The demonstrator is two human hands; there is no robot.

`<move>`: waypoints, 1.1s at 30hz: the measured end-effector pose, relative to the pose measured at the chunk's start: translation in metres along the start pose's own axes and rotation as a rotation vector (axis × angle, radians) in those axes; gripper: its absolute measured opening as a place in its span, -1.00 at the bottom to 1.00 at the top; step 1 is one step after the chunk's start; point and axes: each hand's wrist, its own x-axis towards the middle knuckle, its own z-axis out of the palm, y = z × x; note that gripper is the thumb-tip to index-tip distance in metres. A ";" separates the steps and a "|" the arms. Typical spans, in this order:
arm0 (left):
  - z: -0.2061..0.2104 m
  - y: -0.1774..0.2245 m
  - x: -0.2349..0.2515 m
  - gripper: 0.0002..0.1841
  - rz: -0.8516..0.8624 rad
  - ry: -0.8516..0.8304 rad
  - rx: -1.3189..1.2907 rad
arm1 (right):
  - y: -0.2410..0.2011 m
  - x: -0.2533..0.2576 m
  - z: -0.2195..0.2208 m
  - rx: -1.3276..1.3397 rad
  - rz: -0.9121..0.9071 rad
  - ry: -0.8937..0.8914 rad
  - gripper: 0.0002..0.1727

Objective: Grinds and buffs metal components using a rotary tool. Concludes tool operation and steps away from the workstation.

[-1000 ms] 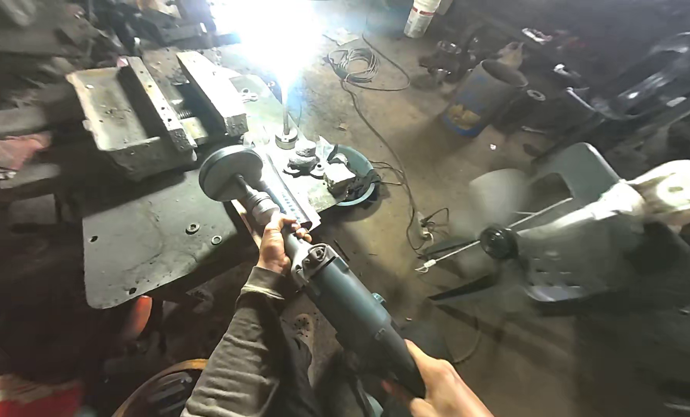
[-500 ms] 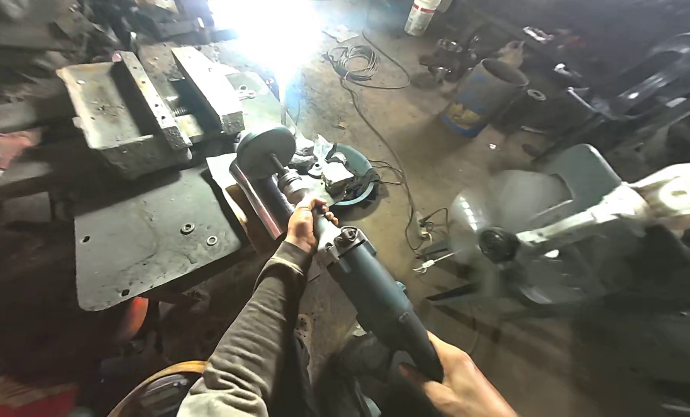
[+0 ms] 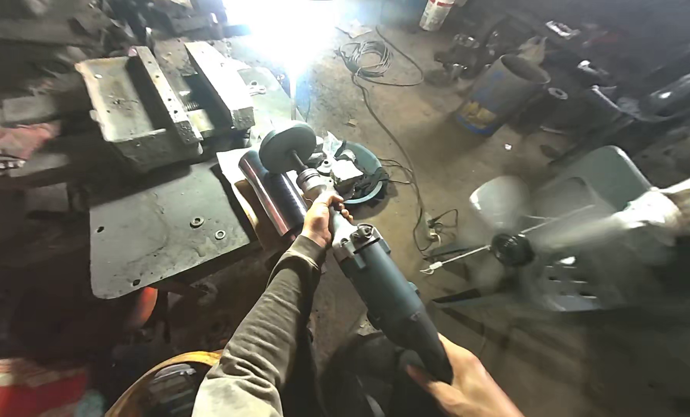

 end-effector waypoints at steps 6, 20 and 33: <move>-0.025 0.012 -0.035 -0.85 0.059 -0.065 0.031 | -0.013 -0.008 0.007 -0.052 -0.008 -0.047 -0.39; -0.059 0.024 -0.057 -0.73 0.137 0.070 -0.082 | -0.027 -0.010 0.023 -0.115 0.035 -0.170 -0.35; -0.020 0.015 -0.022 -0.85 0.082 -0.020 0.061 | -0.008 0.005 0.010 0.009 0.015 -0.038 -0.40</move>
